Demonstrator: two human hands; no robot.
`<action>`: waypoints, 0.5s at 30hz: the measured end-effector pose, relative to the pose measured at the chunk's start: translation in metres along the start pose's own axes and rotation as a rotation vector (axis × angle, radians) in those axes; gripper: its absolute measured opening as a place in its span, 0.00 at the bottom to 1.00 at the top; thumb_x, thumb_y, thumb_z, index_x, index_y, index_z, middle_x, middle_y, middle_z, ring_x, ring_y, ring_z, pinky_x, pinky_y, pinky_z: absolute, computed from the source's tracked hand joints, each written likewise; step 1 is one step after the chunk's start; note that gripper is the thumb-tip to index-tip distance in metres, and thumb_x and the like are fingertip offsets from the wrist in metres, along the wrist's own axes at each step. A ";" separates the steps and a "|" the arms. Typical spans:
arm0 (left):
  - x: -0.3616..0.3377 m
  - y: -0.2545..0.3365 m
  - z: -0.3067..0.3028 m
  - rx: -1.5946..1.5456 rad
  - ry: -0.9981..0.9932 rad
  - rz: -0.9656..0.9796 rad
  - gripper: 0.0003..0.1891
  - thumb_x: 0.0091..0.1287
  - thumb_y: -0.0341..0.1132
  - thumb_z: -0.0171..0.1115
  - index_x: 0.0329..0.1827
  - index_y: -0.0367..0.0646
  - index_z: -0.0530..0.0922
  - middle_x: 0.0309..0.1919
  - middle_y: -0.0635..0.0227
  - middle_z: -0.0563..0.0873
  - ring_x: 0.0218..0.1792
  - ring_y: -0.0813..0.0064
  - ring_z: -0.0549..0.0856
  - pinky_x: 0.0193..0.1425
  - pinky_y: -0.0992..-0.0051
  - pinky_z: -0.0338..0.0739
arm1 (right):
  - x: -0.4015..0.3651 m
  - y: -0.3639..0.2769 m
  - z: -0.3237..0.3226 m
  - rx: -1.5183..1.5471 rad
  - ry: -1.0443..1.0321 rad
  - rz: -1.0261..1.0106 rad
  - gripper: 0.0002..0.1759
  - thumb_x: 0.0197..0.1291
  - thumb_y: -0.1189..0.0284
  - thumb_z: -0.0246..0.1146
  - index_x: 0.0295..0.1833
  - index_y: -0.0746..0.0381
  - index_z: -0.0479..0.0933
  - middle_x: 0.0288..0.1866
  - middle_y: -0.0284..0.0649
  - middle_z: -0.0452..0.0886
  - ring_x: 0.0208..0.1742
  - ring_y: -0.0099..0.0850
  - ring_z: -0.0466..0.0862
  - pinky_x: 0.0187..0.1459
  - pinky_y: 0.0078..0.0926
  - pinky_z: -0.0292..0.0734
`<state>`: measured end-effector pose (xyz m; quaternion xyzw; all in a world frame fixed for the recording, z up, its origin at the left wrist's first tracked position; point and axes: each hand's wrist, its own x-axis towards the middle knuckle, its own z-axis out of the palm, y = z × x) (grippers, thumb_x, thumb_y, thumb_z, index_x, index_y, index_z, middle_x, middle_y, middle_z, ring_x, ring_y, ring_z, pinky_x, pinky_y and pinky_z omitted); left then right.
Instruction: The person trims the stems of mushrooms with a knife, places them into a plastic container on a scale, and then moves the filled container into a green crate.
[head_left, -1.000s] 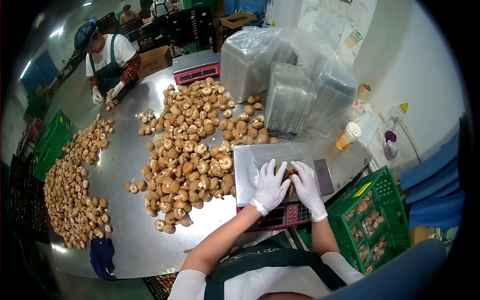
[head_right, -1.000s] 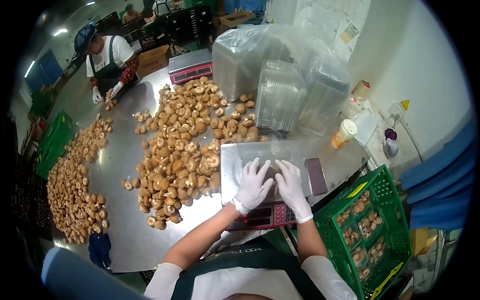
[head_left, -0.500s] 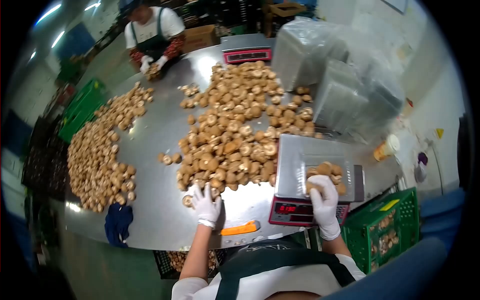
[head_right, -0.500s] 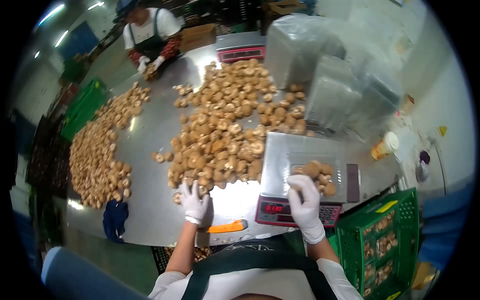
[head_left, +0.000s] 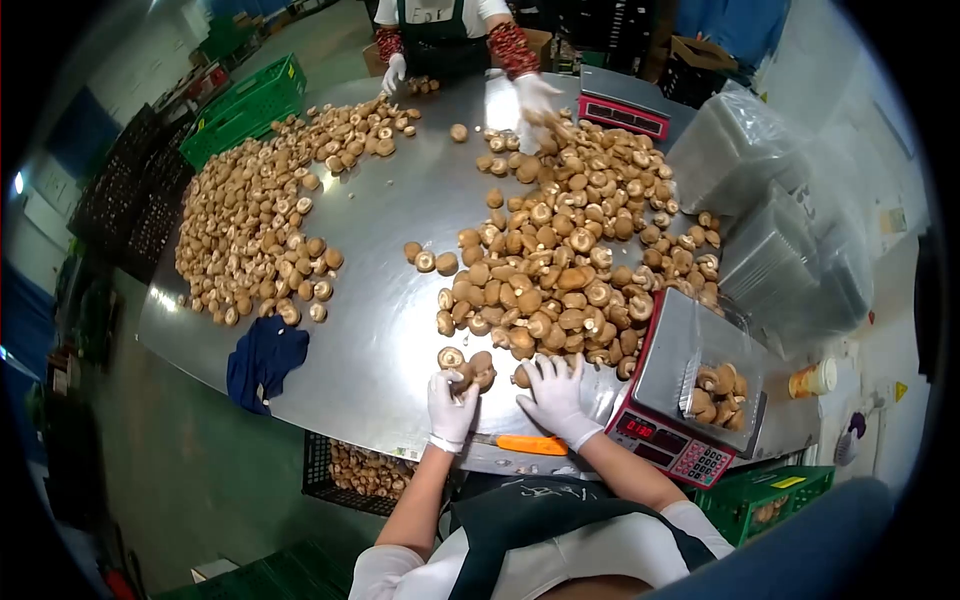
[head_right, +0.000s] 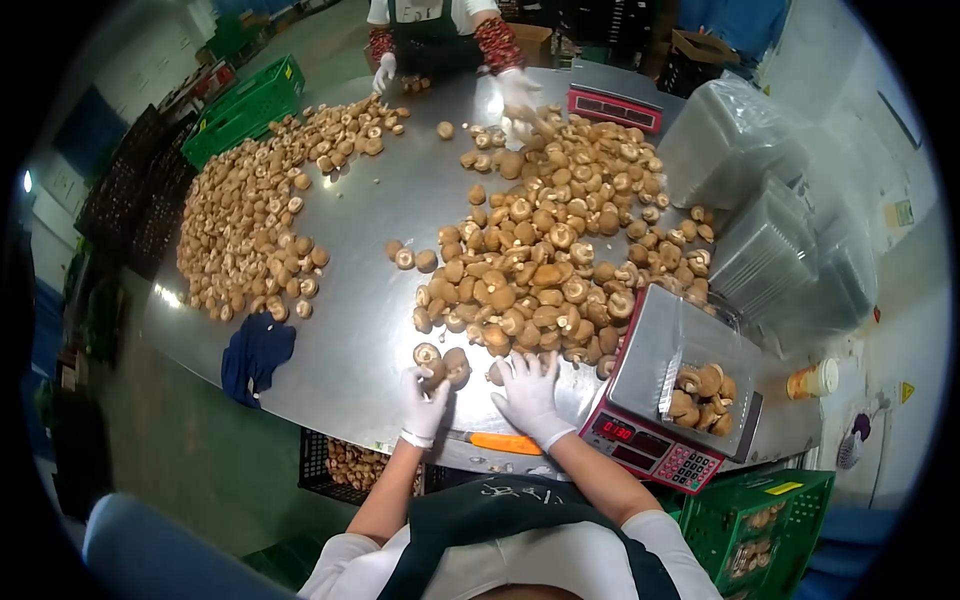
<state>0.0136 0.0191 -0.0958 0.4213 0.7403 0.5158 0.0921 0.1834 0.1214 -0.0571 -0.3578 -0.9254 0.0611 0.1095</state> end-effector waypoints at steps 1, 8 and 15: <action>0.002 -0.012 0.006 -0.286 0.028 -0.193 0.14 0.53 0.25 0.65 0.39 0.39 0.69 0.38 0.61 0.75 0.40 0.68 0.78 0.46 0.72 0.73 | 0.001 0.003 0.002 -0.004 0.015 0.003 0.28 0.49 0.56 0.61 0.56 0.54 0.71 0.54 0.40 0.71 0.57 0.40 0.68 0.63 0.63 0.47; 0.032 0.013 -0.044 -1.137 0.231 -0.833 0.23 0.60 0.24 0.53 0.60 0.46 0.67 0.45 0.63 0.75 0.40 0.71 0.78 0.49 0.70 0.77 | -0.005 0.021 -0.003 -0.031 0.104 0.008 0.22 0.46 0.57 0.65 0.50 0.49 0.76 0.44 0.35 0.72 0.51 0.39 0.68 0.59 0.55 0.54; -0.001 -0.012 -0.039 -0.324 -0.146 -0.402 0.10 0.52 0.24 0.65 0.34 0.41 0.73 0.28 0.66 0.75 0.30 0.75 0.77 0.34 0.77 0.74 | 0.003 0.004 0.001 0.008 0.060 0.042 0.25 0.42 0.54 0.68 0.48 0.49 0.76 0.45 0.36 0.72 0.54 0.41 0.67 0.60 0.59 0.49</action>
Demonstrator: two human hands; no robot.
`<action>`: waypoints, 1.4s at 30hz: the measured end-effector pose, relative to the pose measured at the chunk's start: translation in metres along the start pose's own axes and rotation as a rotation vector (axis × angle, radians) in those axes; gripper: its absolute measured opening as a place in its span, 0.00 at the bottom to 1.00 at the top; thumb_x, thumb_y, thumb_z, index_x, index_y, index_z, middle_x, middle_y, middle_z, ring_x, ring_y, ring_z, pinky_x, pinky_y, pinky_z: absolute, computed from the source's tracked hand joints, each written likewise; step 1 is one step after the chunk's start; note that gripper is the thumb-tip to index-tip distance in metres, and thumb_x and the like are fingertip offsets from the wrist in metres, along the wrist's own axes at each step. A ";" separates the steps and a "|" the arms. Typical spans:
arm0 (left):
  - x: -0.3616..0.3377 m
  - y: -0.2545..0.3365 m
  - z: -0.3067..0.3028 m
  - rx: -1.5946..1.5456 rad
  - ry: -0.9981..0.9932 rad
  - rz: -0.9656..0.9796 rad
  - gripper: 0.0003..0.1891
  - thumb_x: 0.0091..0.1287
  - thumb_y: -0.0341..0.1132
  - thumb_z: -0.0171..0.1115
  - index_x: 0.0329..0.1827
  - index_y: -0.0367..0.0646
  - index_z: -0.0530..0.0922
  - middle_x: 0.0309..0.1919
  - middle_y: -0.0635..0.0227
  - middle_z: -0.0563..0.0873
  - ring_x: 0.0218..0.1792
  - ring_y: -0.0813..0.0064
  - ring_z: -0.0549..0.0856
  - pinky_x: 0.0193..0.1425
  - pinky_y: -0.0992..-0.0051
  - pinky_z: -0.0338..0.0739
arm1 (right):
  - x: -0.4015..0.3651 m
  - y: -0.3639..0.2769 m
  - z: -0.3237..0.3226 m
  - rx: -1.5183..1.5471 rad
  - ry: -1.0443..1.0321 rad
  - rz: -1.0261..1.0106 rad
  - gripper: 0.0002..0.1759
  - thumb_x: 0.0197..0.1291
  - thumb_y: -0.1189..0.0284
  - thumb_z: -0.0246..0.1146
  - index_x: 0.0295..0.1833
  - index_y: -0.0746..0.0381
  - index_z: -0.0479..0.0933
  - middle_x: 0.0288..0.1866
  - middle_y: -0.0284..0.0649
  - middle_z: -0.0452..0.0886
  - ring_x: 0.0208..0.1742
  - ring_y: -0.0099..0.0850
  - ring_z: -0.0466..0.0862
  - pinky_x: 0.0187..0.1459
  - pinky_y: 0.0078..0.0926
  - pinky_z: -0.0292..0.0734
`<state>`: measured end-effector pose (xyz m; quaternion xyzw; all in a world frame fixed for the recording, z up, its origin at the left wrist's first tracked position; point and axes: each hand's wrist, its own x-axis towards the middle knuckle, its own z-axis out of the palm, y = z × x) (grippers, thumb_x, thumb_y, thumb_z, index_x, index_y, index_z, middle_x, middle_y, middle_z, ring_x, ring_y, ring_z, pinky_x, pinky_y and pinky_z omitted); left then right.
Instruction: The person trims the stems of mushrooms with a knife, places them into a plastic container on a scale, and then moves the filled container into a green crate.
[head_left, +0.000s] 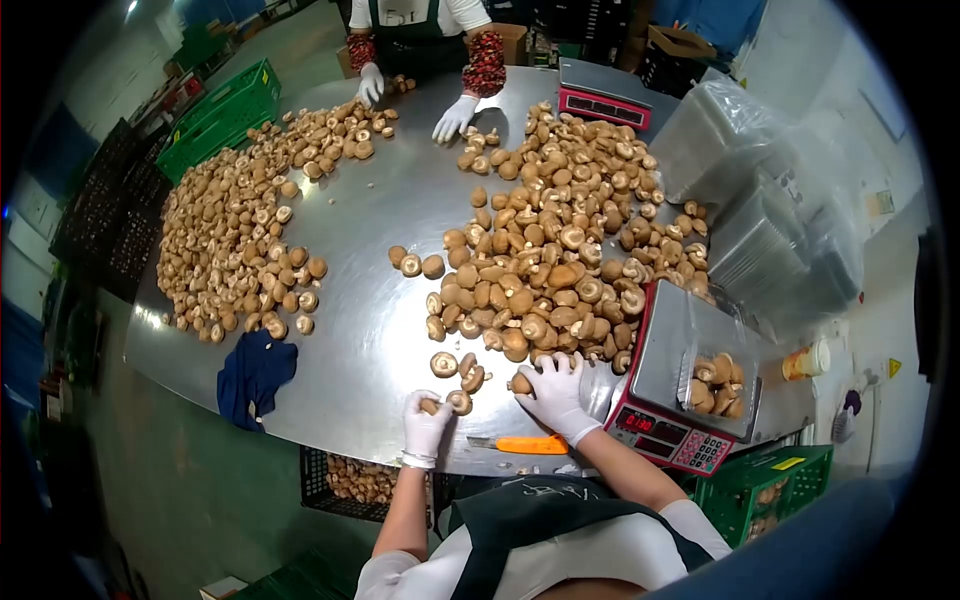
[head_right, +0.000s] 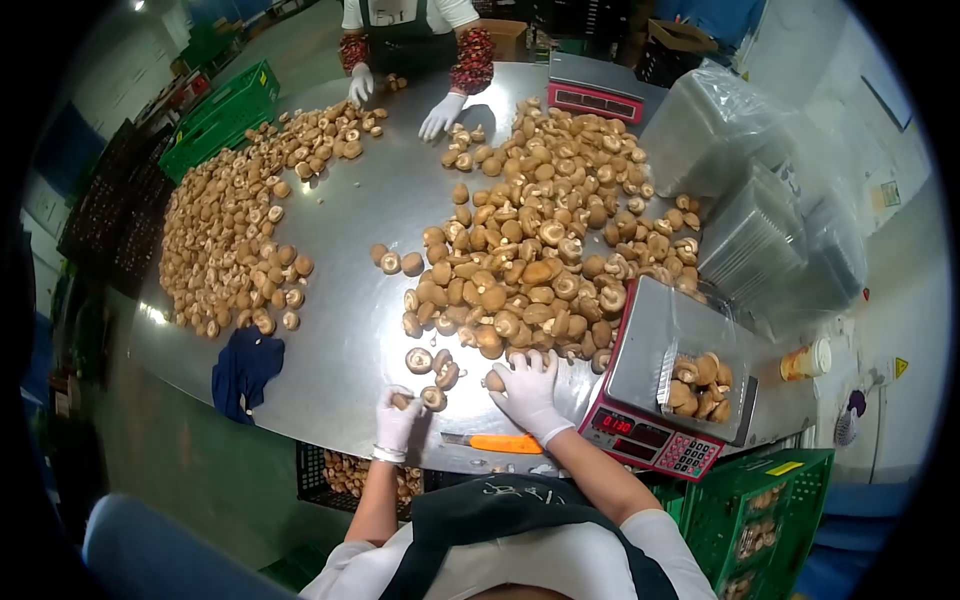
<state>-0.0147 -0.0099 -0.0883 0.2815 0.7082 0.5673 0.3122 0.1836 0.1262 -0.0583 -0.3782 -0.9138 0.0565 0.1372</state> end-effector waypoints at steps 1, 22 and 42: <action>0.000 -0.012 0.002 0.276 0.004 0.233 0.09 0.50 0.23 0.65 0.32 0.39 0.74 0.30 0.63 0.75 0.33 0.71 0.78 0.38 0.74 0.75 | 0.000 0.000 0.003 0.010 0.002 0.009 0.25 0.42 0.55 0.67 0.48 0.50 0.76 0.45 0.36 0.73 0.55 0.41 0.66 0.60 0.60 0.48; -0.063 0.065 0.044 -0.570 -0.488 -0.364 0.25 0.63 0.28 0.53 0.64 0.43 0.62 0.50 0.63 0.74 0.43 0.72 0.78 0.41 0.76 0.76 | -0.072 -0.020 -0.028 0.785 -0.184 0.104 0.32 0.57 0.54 0.59 0.62 0.62 0.66 0.58 0.49 0.70 0.59 0.45 0.71 0.59 0.38 0.65; -0.059 0.057 0.022 -0.665 -0.428 -0.355 0.22 0.65 0.36 0.54 0.62 0.45 0.67 0.49 0.66 0.79 0.34 0.75 0.78 0.31 0.77 0.77 | -0.081 0.010 -0.047 1.233 -0.250 0.334 0.19 0.55 0.73 0.53 0.53 0.64 0.68 0.41 0.50 0.77 0.44 0.38 0.78 0.45 0.30 0.70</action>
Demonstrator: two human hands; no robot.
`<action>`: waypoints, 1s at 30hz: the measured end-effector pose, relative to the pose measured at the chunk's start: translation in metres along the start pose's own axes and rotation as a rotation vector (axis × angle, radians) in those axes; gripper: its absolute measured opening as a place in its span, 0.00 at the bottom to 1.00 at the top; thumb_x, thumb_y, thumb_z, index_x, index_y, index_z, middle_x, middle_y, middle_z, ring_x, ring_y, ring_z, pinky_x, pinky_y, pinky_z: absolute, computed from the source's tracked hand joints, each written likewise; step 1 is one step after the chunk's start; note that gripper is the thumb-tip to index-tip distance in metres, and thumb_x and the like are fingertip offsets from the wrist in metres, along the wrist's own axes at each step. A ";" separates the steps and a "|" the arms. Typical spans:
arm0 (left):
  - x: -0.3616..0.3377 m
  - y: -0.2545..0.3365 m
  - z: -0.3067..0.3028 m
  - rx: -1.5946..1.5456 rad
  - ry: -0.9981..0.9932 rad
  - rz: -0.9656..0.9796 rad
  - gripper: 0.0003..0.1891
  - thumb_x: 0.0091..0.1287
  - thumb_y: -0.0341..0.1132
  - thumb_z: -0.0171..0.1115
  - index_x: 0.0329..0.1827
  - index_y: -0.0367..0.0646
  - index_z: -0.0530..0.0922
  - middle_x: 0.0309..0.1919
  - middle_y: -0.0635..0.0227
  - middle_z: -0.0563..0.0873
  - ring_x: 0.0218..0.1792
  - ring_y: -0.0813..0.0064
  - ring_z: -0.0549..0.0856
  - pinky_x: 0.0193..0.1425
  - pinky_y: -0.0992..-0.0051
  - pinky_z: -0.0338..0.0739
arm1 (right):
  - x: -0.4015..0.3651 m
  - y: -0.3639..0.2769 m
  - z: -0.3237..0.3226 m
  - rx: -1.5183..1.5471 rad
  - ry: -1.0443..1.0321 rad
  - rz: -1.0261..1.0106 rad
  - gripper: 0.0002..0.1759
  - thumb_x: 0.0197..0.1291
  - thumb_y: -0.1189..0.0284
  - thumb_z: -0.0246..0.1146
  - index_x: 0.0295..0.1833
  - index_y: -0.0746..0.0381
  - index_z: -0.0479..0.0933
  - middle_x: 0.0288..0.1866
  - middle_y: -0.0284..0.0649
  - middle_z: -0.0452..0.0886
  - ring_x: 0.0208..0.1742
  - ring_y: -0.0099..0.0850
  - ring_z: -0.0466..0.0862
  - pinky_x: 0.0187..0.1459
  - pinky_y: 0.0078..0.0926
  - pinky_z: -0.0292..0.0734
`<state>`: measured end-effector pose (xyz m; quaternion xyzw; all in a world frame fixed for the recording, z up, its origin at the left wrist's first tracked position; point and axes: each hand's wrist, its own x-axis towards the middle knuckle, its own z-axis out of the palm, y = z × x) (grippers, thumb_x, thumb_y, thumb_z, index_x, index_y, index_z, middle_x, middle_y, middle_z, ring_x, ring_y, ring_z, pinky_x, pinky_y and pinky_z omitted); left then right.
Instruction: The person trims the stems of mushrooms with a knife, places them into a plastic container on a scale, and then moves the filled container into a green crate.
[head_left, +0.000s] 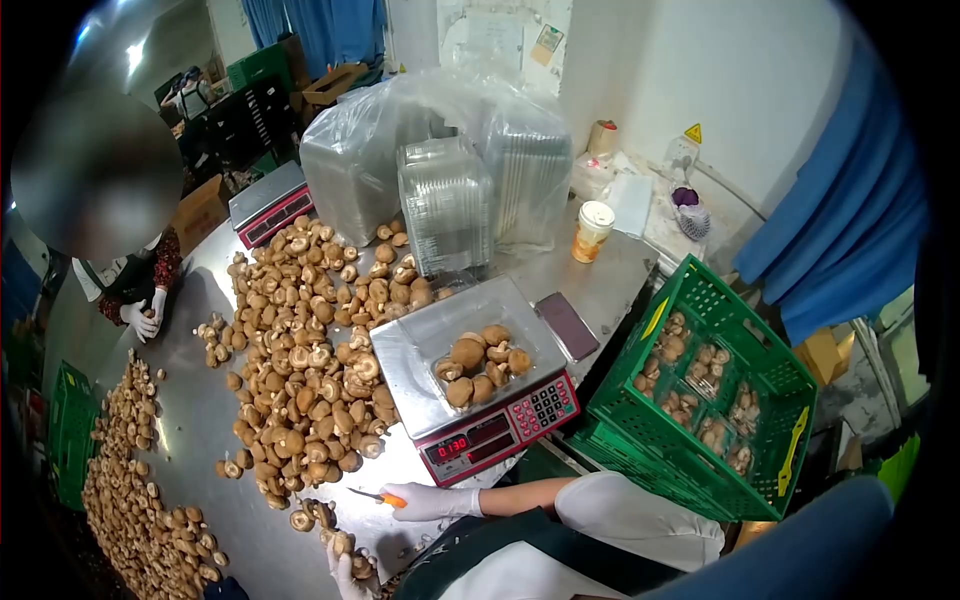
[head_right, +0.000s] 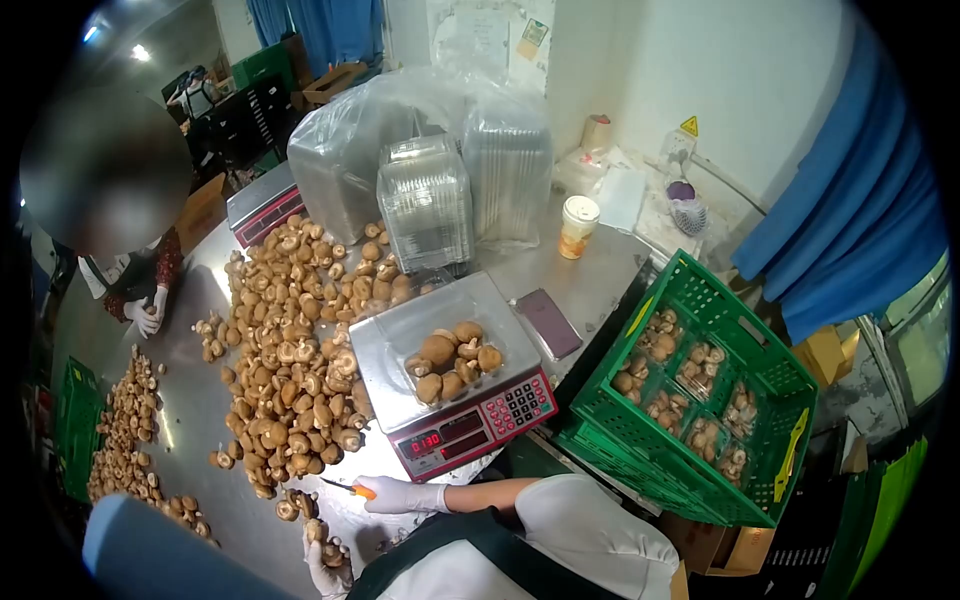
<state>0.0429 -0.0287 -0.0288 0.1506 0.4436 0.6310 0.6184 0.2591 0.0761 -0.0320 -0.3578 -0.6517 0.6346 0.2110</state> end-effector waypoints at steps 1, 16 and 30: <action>-0.001 -0.004 -0.001 0.019 -0.010 -0.001 0.22 0.65 0.36 0.55 0.62 0.45 0.67 0.49 0.66 0.79 0.34 0.75 0.78 0.31 0.77 0.77 | 0.001 -0.002 -0.001 -0.050 0.012 -0.054 0.18 0.56 0.72 0.54 0.52 0.64 0.69 0.40 0.50 0.77 0.43 0.39 0.78 0.45 0.29 0.71; -0.025 -0.007 0.051 0.068 0.015 -0.059 0.20 0.62 0.32 0.59 0.55 0.33 0.71 0.44 0.61 0.80 0.37 0.74 0.80 0.40 0.77 0.77 | -0.013 -0.022 -0.006 -0.405 0.064 -0.388 0.24 0.51 0.79 0.57 0.57 0.57 0.72 0.42 0.44 0.77 0.43 0.40 0.80 0.43 0.31 0.76; -0.038 -0.006 0.038 -0.005 -0.066 -0.139 0.19 0.61 0.33 0.62 0.53 0.33 0.72 0.36 0.59 0.81 0.30 0.75 0.80 0.35 0.81 0.75 | -0.005 -0.036 0.019 -0.636 -0.055 -0.476 0.23 0.48 0.76 0.57 0.55 0.58 0.72 0.40 0.42 0.77 0.32 0.41 0.81 0.35 0.35 0.78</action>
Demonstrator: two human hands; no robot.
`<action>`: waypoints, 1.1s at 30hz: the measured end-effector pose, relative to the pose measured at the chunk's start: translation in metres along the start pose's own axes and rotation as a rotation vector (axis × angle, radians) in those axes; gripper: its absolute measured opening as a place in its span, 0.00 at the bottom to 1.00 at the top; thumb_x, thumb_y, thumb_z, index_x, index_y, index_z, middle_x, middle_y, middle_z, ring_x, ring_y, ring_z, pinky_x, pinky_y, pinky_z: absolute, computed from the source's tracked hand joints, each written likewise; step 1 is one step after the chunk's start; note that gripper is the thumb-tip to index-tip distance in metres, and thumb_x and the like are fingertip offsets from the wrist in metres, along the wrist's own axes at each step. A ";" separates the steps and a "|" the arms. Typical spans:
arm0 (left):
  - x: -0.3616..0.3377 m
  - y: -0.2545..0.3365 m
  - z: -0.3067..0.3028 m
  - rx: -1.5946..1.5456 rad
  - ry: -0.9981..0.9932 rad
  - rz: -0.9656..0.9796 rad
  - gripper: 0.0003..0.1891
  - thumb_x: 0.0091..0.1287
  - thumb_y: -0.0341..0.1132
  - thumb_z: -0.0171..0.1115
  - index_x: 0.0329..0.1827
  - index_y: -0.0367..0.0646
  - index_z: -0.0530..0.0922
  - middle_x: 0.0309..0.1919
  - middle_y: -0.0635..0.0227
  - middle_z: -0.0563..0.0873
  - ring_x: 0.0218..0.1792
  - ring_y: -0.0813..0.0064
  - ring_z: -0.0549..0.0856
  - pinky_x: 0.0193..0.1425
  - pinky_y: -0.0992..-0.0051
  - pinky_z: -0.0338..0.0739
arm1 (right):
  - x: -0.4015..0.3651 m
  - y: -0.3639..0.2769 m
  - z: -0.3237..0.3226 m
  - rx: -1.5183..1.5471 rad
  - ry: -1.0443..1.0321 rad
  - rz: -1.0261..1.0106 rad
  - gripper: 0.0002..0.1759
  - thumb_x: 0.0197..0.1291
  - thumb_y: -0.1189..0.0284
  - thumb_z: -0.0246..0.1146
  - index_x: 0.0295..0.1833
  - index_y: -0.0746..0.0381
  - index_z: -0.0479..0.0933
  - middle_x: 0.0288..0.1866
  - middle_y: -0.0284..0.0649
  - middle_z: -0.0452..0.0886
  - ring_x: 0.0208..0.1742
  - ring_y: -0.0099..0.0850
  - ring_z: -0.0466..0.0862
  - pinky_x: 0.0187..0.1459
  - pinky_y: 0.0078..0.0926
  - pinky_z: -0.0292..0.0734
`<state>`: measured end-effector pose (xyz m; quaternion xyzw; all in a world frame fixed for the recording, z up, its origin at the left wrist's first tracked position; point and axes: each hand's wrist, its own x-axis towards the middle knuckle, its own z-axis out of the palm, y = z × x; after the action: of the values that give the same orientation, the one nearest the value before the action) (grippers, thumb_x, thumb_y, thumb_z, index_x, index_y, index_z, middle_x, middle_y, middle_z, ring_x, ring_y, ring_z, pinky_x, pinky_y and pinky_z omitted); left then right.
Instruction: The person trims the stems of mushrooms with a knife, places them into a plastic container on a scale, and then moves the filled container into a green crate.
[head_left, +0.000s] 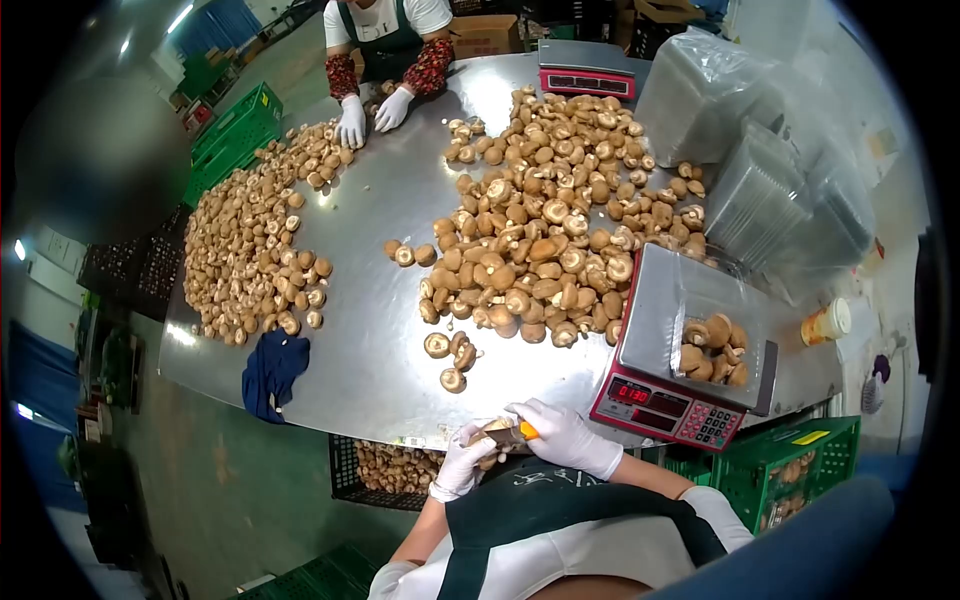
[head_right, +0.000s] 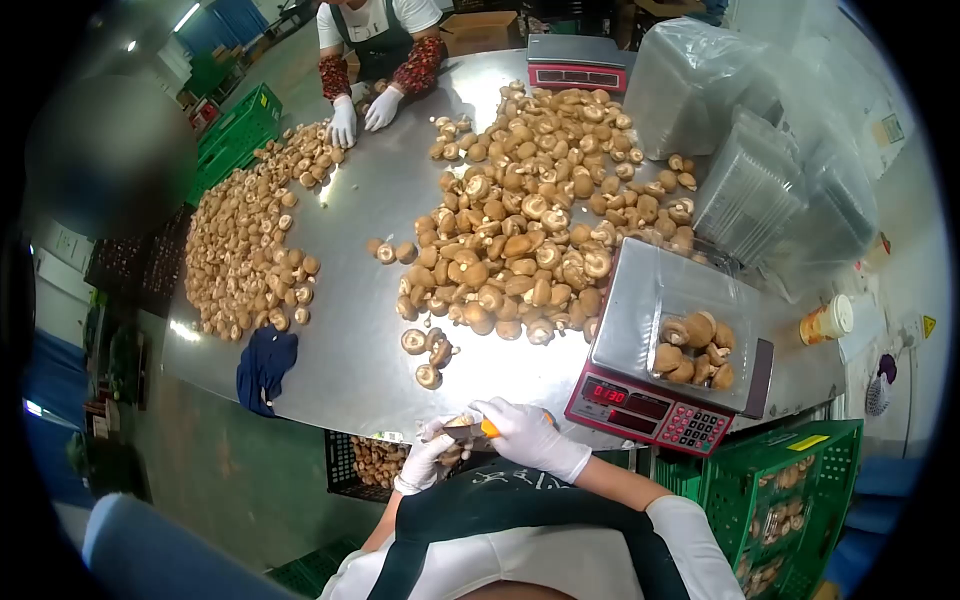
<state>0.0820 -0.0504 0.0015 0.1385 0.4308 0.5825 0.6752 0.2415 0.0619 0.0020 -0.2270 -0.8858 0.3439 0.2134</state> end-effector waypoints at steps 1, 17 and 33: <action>-0.002 0.002 0.001 -0.002 0.002 0.001 0.19 0.61 0.33 0.62 0.53 0.33 0.72 0.36 0.59 0.81 0.30 0.75 0.80 0.35 0.81 0.75 | 0.001 -0.001 0.000 0.000 -0.003 -0.001 0.23 0.48 0.76 0.57 0.55 0.58 0.72 0.40 0.42 0.77 0.32 0.41 0.81 0.35 0.35 0.78; 0.003 -0.005 -0.005 0.583 0.274 0.480 0.24 0.50 0.20 0.70 0.48 0.39 0.68 0.45 0.62 0.78 0.47 0.75 0.79 0.53 0.75 0.74 | -0.004 -0.006 0.003 0.193 -0.118 0.319 0.24 0.55 0.71 0.57 0.60 0.60 0.66 0.42 0.55 0.79 0.40 0.51 0.80 0.40 0.41 0.76; 0.015 0.018 -0.012 -0.435 -0.048 0.056 0.26 0.66 0.32 0.53 0.67 0.48 0.60 0.58 0.58 0.73 0.45 0.67 0.79 0.44 0.71 0.80 | -0.001 0.060 0.053 -0.164 -0.132 0.431 0.33 0.52 0.71 0.56 0.65 0.68 0.58 0.53 0.54 0.69 0.54 0.48 0.72 0.55 0.40 0.68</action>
<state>0.0602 -0.0355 -0.0001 0.0153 0.2746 0.6767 0.6829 0.2291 0.0742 -0.0757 -0.4044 -0.8538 0.3226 0.0577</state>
